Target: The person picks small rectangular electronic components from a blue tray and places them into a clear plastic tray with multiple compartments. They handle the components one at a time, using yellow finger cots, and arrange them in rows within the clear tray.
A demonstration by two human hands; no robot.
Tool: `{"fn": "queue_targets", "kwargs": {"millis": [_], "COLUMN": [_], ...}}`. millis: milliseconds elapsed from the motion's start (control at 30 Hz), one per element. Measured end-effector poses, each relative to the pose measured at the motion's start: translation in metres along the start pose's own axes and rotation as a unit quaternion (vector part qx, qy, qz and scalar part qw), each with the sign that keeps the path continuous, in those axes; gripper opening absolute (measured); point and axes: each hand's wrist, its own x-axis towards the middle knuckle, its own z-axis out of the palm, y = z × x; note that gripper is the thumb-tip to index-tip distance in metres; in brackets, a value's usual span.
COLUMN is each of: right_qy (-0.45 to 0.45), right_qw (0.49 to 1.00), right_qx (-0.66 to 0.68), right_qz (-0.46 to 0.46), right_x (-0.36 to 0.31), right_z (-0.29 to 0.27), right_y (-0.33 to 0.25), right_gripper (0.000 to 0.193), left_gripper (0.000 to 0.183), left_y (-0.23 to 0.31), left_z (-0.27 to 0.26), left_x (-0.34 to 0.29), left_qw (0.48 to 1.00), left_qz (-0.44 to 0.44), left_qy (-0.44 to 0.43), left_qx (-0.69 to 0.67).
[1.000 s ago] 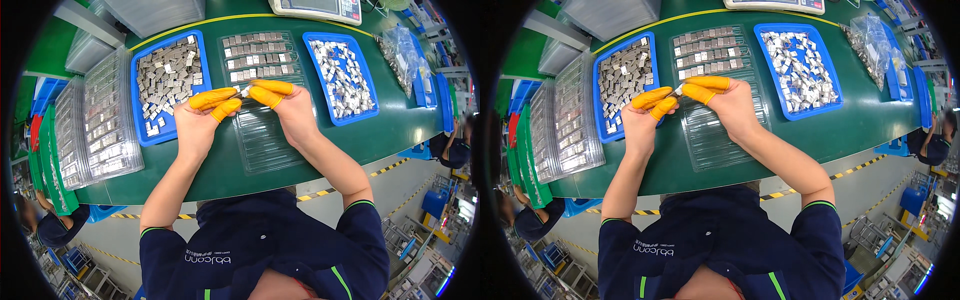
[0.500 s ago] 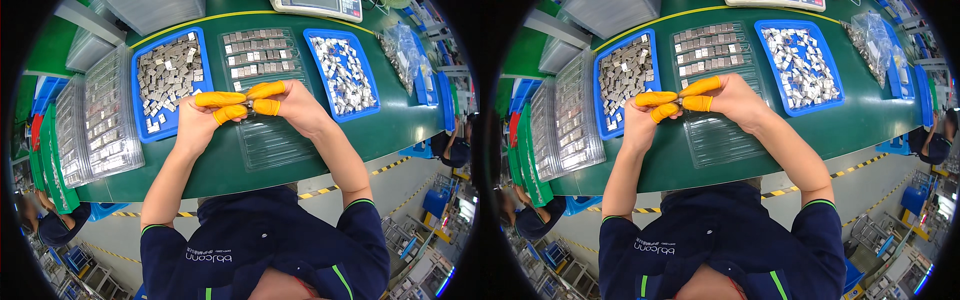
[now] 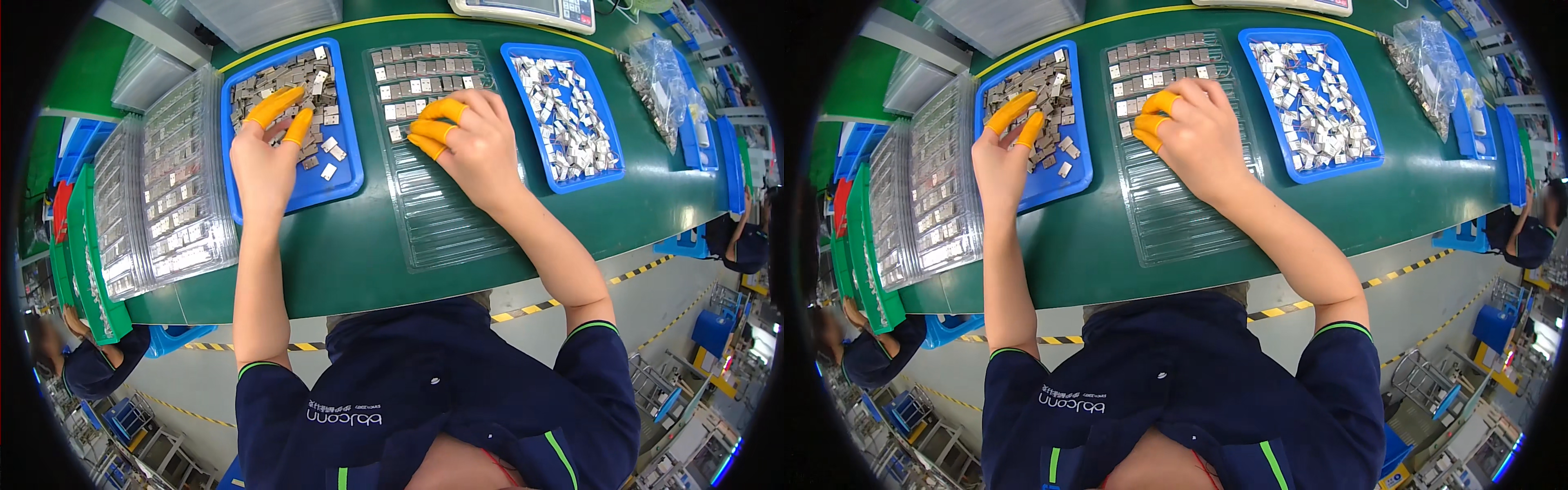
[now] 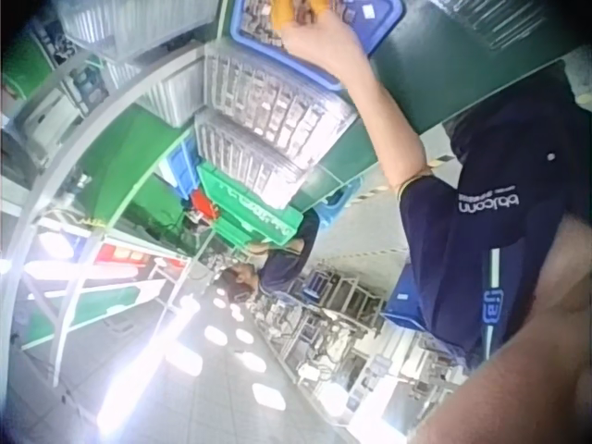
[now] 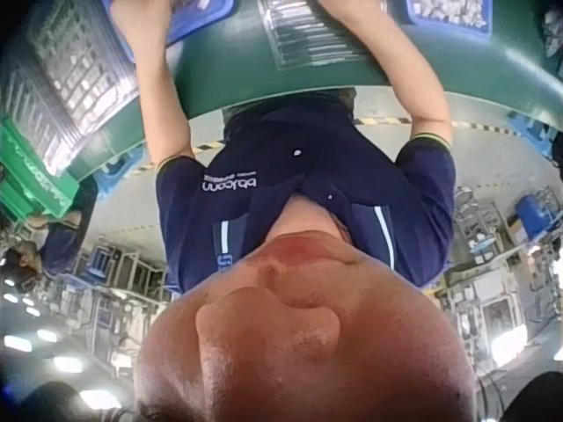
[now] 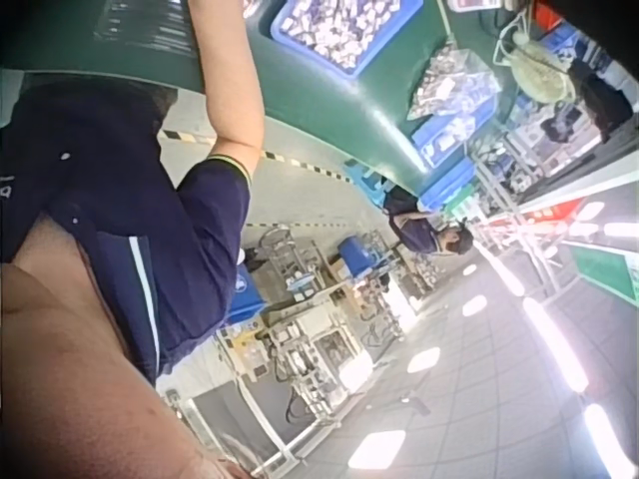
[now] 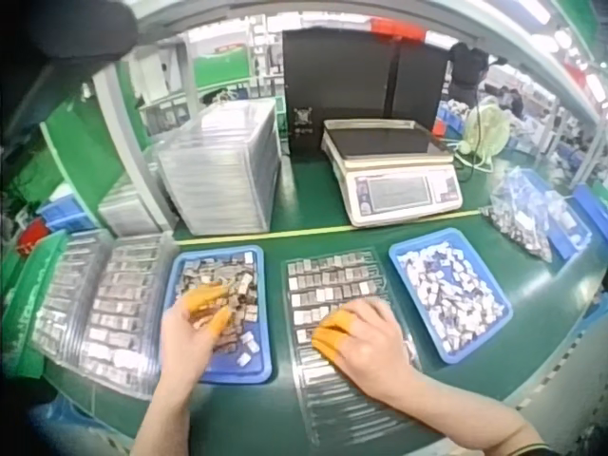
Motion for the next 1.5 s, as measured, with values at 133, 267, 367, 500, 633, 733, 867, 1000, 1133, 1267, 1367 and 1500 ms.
{"fn": "queue_targets", "kwargs": {"millis": [133, 267, 367, 500, 633, 733, 867, 1000, 1133, 1267, 1367, 1500], "right_qy": [-0.046, -0.029, -0.012, -0.096, -0.146, -0.141, -0.133, -0.097, 0.169, 0.169, 0.091, 0.052], "right_qw": [0.999, 0.999, 0.987, 0.939, 0.894, 0.906, 0.905, 0.906, 0.902, 0.897, 0.921, 0.817], "right_qx": [-0.019, -0.009, -0.077, -0.091, -0.138, -0.136, -0.08, -0.017, 0.122, 0.242, 0.264, 0.466], "right_qz": [-0.018, 0.022, 0.141, 0.319, 0.4, 0.376, 0.397, 0.411, 0.377, 0.329, 0.27, 0.335], "right_x": [-0.002, 0.003, 0.004, -0.016, -0.043, -0.046, -0.038, -0.043, -0.025, -0.003, 0.013, 0.019], "right_z": [0.006, -0.003, -0.03, -0.077, -0.084, -0.078, -0.083, -0.086, -0.085, -0.074, -0.05, -0.017], "right_y": [0.0, 0.003, 0.027, 0.072, 0.107, 0.114, 0.102, 0.118, 0.108, 0.082, 0.048, -0.008], "right_gripper": [0.011, 0.014, 0.018, 0.024, 0.019, 0.015, 0.021, 0.027, 0.018, 0.023, 0.024, 0.033], "left_gripper": [0.022, 0.023, 0.023, 0.021, 0.021, 0.021, 0.018, 0.015, 0.017, 0.024, 0.031, 0.034], "left_y": [-0.002, 0.002, 0.002, -0.001, 0.003, 0.01, 0.002, 0.0, 0.0, 0.007, 0.022, 0.012], "left_z": [-0.009, -0.005, -0.007, -0.004, -0.004, -0.005, -0.007, -0.004, -0.005, 0.007, 0.014, 0.023], "left_x": [0.003, 0.0, -0.005, -0.005, -0.007, -0.007, -0.004, -0.002, 0.005, -0.002, -0.013, -0.022], "left_qw": [0.981, 0.975, 0.962, 0.954, 0.948, 0.951, 0.95, 0.97, 0.996, 0.965, 0.912, 0.873], "left_qz": [-0.002, 0.086, 0.058, 0.08, 0.123, 0.109, 0.117, 0.081, 0.008, -0.069, -0.163, -0.178], "left_qy": [0.033, -0.041, -0.146, -0.133, -0.143, -0.159, -0.169, -0.147, -0.06, -0.073, -0.131, -0.193], "left_qx": [0.191, 0.2, 0.225, 0.258, 0.257, 0.242, 0.233, 0.174, 0.058, -0.242, -0.354, -0.41]}}
